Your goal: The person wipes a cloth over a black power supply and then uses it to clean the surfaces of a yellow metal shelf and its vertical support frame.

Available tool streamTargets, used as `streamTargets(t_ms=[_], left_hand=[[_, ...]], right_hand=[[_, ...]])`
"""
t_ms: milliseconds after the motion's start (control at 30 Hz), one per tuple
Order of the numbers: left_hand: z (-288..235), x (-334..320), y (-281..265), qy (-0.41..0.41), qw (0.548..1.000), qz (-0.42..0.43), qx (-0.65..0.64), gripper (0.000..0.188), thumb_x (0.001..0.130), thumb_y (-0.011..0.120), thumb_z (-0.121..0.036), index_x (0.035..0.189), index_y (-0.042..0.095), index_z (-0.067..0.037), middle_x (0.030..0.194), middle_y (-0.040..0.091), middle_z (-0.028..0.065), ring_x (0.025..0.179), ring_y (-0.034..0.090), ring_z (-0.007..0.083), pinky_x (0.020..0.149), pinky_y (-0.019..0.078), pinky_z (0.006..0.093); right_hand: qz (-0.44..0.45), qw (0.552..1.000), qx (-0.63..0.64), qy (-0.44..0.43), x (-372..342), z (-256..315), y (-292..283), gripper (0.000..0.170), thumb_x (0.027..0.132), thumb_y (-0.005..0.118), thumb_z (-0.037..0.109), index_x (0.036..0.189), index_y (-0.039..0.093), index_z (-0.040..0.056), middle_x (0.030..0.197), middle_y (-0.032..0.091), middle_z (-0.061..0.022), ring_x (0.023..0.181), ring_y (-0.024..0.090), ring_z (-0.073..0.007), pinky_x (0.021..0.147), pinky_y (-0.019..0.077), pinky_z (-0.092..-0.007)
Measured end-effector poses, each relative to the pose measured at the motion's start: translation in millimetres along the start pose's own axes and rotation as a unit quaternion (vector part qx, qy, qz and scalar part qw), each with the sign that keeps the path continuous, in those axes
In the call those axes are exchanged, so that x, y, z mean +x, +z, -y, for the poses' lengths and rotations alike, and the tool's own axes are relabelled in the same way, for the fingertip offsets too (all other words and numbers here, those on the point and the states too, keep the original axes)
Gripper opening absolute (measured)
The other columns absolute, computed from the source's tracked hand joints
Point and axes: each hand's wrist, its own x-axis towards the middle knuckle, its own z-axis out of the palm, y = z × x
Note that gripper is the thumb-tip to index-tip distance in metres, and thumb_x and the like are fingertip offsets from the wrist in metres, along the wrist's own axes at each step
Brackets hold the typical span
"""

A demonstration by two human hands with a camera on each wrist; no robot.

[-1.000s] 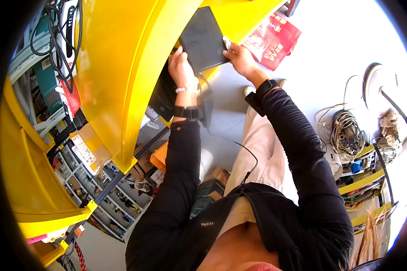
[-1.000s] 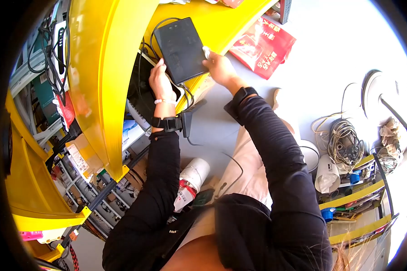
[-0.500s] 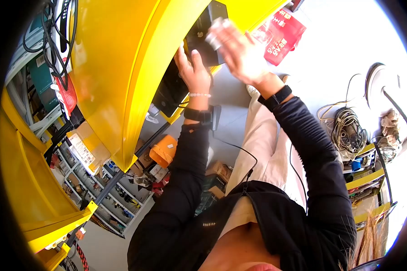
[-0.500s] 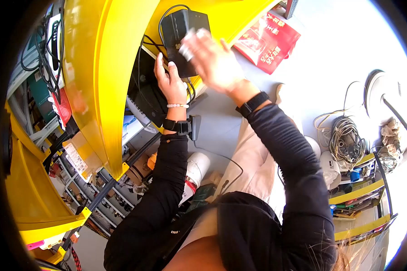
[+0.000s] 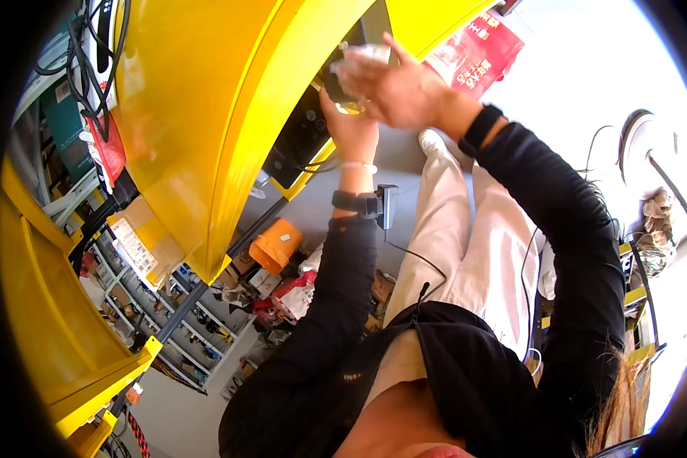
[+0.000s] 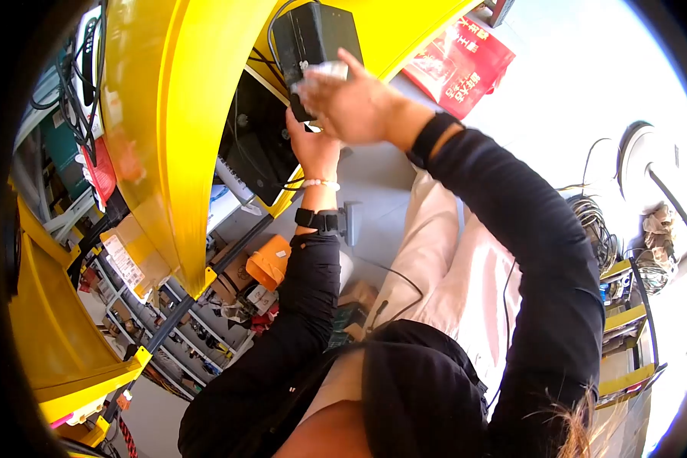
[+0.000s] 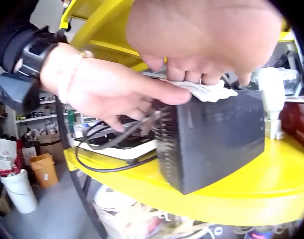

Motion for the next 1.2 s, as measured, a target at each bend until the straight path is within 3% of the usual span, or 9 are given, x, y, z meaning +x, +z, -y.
streamTargets(t_ms=[100,267,333,400,600,833,967,1033,1200], left_hand=[[80.6,13.9,5.5,-0.063,0.959,-0.065,-0.270,0.086,0.071,0.085,-0.021,0.137,0.035,0.003,0.126,0.057,0.0152,0.114,0.055,0.0224,0.096,0.0467,0.0352],[-16.6,-11.8,21.7,0.024,0.992,-0.120,0.035,0.088,0.066,0.086,-0.016,0.134,0.035,0.006,0.120,0.054,0.0166,0.106,0.056,0.0244,0.094,0.0463,0.0353],[-19.1,-10.8,21.0,0.010,0.993,-0.117,0.024,0.088,0.066,0.086,-0.016,0.134,0.035,0.006,0.120,0.055,0.0173,0.106,0.057,0.0250,0.094,0.0469,0.0362],[-14.0,-7.9,15.3,0.009,0.993,-0.115,0.033,0.089,0.065,0.086,-0.017,0.134,0.035,0.006,0.120,0.055,0.0178,0.106,0.057,0.0255,0.093,0.0476,0.0370],[2.6,-7.1,12.4,-0.015,0.989,-0.106,0.103,0.100,0.061,0.090,-0.029,0.136,0.033,0.004,0.125,0.054,0.0237,0.111,0.057,0.0292,0.097,0.0449,0.0379],[6.6,-9.7,17.1,0.021,0.989,-0.142,0.042,0.092,0.064,0.088,-0.017,0.135,0.033,0.004,0.120,0.057,0.0180,0.106,0.058,0.0239,0.094,0.0488,0.0375],[25.2,-8.4,21.4,0.060,0.984,-0.119,-0.118,0.098,0.064,0.089,-0.023,0.142,0.034,-0.005,0.141,0.044,0.0186,0.129,0.045,0.0240,0.105,0.0391,0.0414],[27.9,-6.6,18.5,-0.078,0.842,-0.062,-0.531,0.100,0.063,0.090,-0.021,0.142,0.032,-0.005,0.140,0.046,0.0163,0.127,0.046,0.0234,0.104,0.0400,0.0405],[35.9,-12.7,30.0,0.038,0.986,-0.156,-0.037,0.085,0.070,0.085,-0.021,0.134,0.033,-0.001,0.125,0.049,0.0164,0.112,0.053,0.0239,0.095,0.0451,0.0389]], right_hand=[[0.090,0.988,0.116,-0.039,0.3,10.1,-6.0,0.043,0.091,0.050,0.029,0.132,0.057,0.0181,0.146,0.045,0.0024,0.142,0.031,-0.0157,0.117,0.0121,-0.0564],[0.012,0.989,-0.136,-0.058,119.4,-68.4,32.8,0.048,0.091,0.048,0.022,0.139,0.050,0.0133,0.140,0.051,-0.0078,0.130,0.047,-0.0177,0.113,0.0232,-0.0545],[0.214,0.976,-0.021,0.040,135.8,-69.1,-16.0,0.038,0.089,0.051,0.025,0.121,0.065,0.0104,0.130,0.060,-0.0068,0.130,0.046,-0.0258,0.111,0.0206,-0.0582],[-0.022,0.994,-0.022,0.108,114.3,-34.5,33.7,0.047,0.092,0.048,0.024,0.138,0.051,0.0141,0.139,0.052,-0.0071,0.131,0.047,-0.0173,0.111,0.0262,-0.0548],[0.184,0.978,0.022,-0.097,69.9,-10.9,-10.2,0.045,0.093,0.049,0.034,0.136,0.054,0.0217,0.147,0.045,0.0040,0.141,0.033,-0.0152,0.115,0.0194,-0.0569],[-0.030,0.999,0.028,0.036,105.2,-69.8,11.3,0.036,0.088,0.052,0.028,0.117,0.067,0.0134,0.130,0.061,-0.0044,0.132,0.044,-0.0261,0.112,0.0130,-0.0638],[0.059,0.998,0.035,-0.009,49.1,0.8,11.9,0.040,0.092,0.053,0.041,0.130,0.058,0.0308,0.146,0.045,0.0134,0.144,0.025,-0.0139,0.115,0.0127,-0.0609],[0.045,0.994,0.094,-0.018,23.7,14.5,9.3,0.039,0.092,0.055,0.036,0.131,0.057,0.0326,0.146,0.044,0.0134,0.145,0.024,-0.0127,0.117,0.0085,-0.0591],[0.094,0.993,0.062,-0.033,-8.2,-1.0,-6.0,0.032,0.091,0.058,0.033,0.123,0.062,0.0321,0.142,0.049,0.0147,0.144,0.025,-0.0100,0.118,0.0062,-0.0576]])
